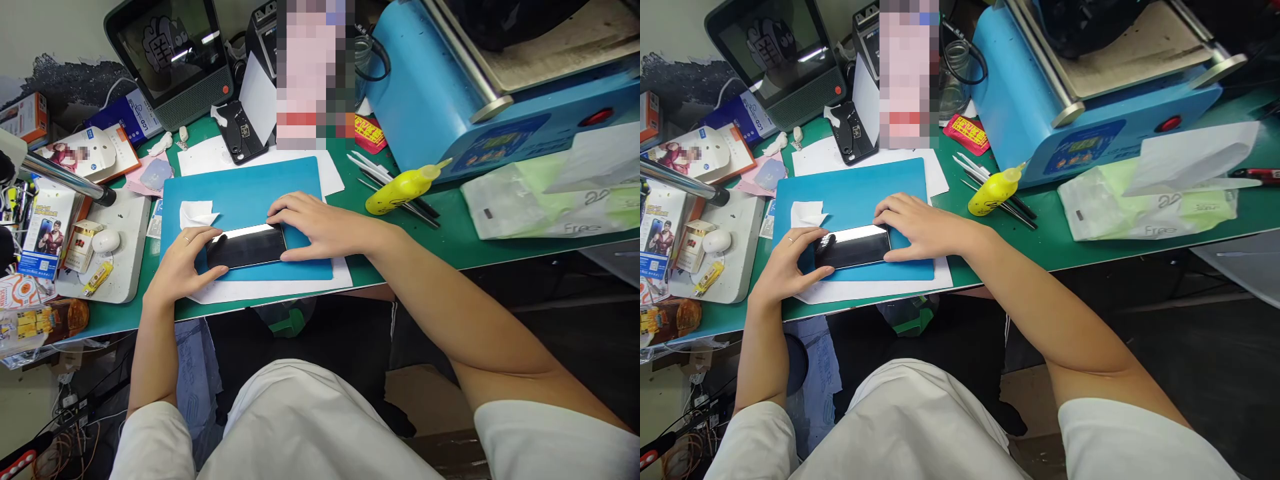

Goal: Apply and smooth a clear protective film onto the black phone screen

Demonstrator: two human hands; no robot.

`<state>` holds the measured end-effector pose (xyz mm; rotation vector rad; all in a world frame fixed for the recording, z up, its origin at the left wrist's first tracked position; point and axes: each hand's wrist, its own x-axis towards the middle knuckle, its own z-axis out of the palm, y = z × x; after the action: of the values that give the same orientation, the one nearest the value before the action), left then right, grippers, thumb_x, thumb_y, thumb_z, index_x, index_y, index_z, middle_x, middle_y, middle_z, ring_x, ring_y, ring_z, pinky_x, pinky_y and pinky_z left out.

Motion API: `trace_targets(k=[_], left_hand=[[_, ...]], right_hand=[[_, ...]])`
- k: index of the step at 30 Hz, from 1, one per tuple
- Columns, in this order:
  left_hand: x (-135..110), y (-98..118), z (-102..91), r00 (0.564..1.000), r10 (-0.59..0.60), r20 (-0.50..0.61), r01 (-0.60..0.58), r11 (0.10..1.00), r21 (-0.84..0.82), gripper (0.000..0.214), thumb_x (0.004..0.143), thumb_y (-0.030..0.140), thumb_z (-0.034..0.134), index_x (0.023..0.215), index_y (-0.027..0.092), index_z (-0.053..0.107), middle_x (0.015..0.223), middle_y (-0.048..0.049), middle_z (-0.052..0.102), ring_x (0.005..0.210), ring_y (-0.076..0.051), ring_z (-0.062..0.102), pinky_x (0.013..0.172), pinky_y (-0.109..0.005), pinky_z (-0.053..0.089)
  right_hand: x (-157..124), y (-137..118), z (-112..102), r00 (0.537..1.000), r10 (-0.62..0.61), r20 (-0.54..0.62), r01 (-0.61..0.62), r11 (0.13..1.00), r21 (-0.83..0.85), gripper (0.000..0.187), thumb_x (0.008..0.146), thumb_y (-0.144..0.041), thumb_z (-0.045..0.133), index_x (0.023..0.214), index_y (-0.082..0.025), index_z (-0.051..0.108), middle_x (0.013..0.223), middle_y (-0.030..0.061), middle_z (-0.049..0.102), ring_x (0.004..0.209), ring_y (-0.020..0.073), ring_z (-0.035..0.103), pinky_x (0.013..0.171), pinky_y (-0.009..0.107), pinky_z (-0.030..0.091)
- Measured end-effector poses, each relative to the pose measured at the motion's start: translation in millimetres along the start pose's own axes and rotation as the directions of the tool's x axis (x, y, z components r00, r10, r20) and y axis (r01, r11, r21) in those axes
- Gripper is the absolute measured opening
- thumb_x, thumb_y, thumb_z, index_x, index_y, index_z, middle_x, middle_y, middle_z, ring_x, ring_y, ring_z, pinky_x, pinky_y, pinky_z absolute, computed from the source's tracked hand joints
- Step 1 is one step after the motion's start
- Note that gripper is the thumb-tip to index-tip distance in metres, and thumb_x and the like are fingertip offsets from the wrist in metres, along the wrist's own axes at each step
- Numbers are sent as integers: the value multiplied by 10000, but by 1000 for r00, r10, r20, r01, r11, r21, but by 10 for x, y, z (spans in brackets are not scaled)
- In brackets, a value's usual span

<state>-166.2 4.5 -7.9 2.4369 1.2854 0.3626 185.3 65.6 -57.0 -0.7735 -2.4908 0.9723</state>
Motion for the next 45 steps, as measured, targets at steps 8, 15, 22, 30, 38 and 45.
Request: trace_targets(k=[8, 15, 22, 30, 38, 45], left_hand=[[5, 4, -1, 1000, 13, -12, -13, 1000, -3, 559, 1029, 577, 739, 1479, 257, 651, 1467, -120, 727, 1365, -353, 681, 1168, -517, 580], [-1, -4, -9, 1000, 21, -9, -21, 1000, -6, 553, 1033, 580, 746, 1479, 266, 655, 1472, -114, 736, 1368, -347, 687, 1170, -518, 581], [0, 5, -13, 999, 35, -21, -34, 999, 5, 543, 1035, 590, 747, 1463, 265, 666, 1459, -114, 751, 1351, -342, 701, 1155, -516, 592], [-2, -12, -6, 999, 32, -33, -32, 999, -1, 554, 1018, 587, 770, 1459, 265, 670, 1446, -112, 759, 1337, -341, 711, 1135, -515, 606], [-2, -18, -9, 1000, -8, -16, 8, 1000, -10, 565, 1007, 590, 774, 1465, 276, 673, 1459, -112, 747, 1361, -349, 694, 1165, -536, 585], [0, -10, -6, 1000, -10, -13, 10, 1000, -5, 574, 1002, 594, 780, 1469, 277, 675, 1463, -117, 741, 1365, -360, 688, 1177, -553, 580]], right_hand=[[-8, 25, -13, 1000, -2, 17, 2, 1000, 5, 774, 913, -734, 776, 1475, -212, 670, 1534, 205, 608, 1442, 452, 508, 1195, 695, 464], [-28, 13, -65, 999, 15, 40, -16, 1000, 14, 807, 876, -714, 818, 1497, -224, 660, 1571, 198, 582, 1486, 459, 479, 1220, 706, 461], [-39, 46, -36, 1000, -13, 16, 13, 1000, -13, 731, 911, -677, 798, 1453, -204, 670, 1547, 210, 594, 1475, 448, 496, 1199, 698, 494], [-37, 17, -41, 1000, 12, 18, -12, 1000, 20, 741, 897, -669, 808, 1469, -214, 683, 1548, 201, 596, 1471, 458, 491, 1214, 711, 462], [-33, -20, -35, 1000, 10, -2, -10, 1000, 0, 665, 933, -672, 753, 1420, -223, 695, 1527, 195, 610, 1458, 445, 505, 1191, 700, 491], [-20, -45, -41, 999, 40, 11, -40, 999, 3, 696, 913, -667, 758, 1405, -179, 695, 1540, 225, 597, 1462, 456, 500, 1195, 701, 483]])
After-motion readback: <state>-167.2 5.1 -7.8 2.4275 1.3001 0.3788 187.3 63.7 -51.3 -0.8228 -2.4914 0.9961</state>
